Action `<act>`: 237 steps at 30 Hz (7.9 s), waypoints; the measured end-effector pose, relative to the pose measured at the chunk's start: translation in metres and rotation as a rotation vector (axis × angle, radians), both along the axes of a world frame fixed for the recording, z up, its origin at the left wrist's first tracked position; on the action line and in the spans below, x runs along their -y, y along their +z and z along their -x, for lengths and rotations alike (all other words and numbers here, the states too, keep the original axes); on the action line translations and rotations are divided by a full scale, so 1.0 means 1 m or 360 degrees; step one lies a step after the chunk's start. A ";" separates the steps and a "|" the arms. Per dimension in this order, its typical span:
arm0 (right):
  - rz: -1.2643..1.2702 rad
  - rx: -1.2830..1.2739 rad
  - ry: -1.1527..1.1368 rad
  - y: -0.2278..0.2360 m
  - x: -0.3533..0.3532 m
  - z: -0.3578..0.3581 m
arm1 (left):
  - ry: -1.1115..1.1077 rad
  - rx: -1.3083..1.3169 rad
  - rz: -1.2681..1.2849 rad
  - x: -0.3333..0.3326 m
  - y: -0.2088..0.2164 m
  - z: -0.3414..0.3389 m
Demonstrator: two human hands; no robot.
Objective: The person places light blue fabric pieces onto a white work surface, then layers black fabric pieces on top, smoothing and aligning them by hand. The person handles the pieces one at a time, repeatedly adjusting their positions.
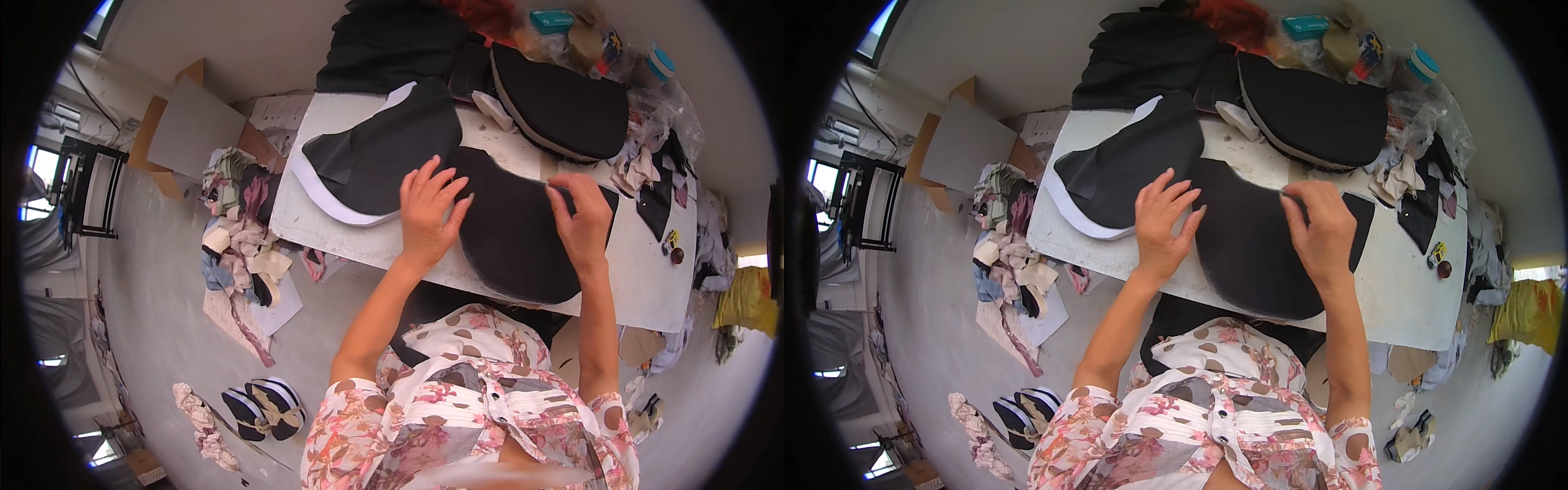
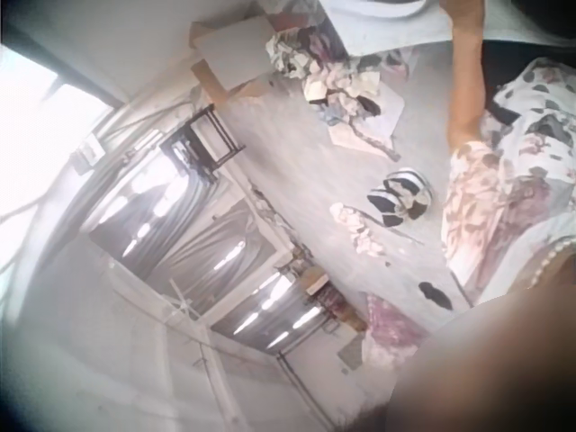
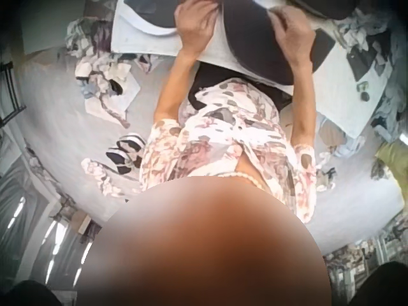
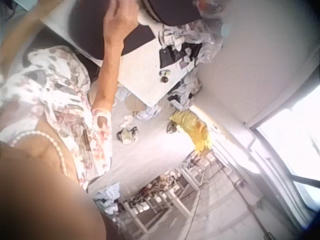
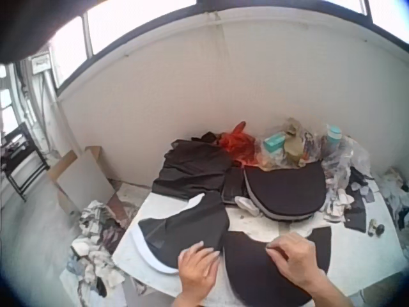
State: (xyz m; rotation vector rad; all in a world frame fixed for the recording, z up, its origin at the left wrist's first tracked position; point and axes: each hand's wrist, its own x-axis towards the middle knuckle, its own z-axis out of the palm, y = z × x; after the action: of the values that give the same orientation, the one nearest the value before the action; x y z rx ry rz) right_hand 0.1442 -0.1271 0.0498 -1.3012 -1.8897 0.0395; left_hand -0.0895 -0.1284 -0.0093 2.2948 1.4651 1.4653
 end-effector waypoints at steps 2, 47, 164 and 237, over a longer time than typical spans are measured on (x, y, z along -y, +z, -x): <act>0.0031 -0.0110 0.0297 0.007 -0.010 0.039 | 0.0302 -0.0103 -0.0150 -0.002 0.001 0.037; 0.0766 -0.1048 0.0872 0.048 -0.042 -0.016 | -0.0258 0.1400 0.0228 0.015 0.099 0.124; 0.0045 0.0099 -0.0215 -0.020 -0.008 -0.067 | -0.0505 -0.0277 0.0475 -0.018 0.006 -0.029; 0.0887 -0.0411 0.0512 -0.035 -0.023 0.034 | -0.0037 0.0741 0.1012 -0.024 0.020 -0.022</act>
State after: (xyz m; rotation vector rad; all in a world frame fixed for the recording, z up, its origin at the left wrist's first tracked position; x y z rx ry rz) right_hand 0.1107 -0.1042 0.0147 -1.2458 -1.9051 0.9117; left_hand -0.0679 -0.1047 0.0102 1.4788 1.4657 1.1791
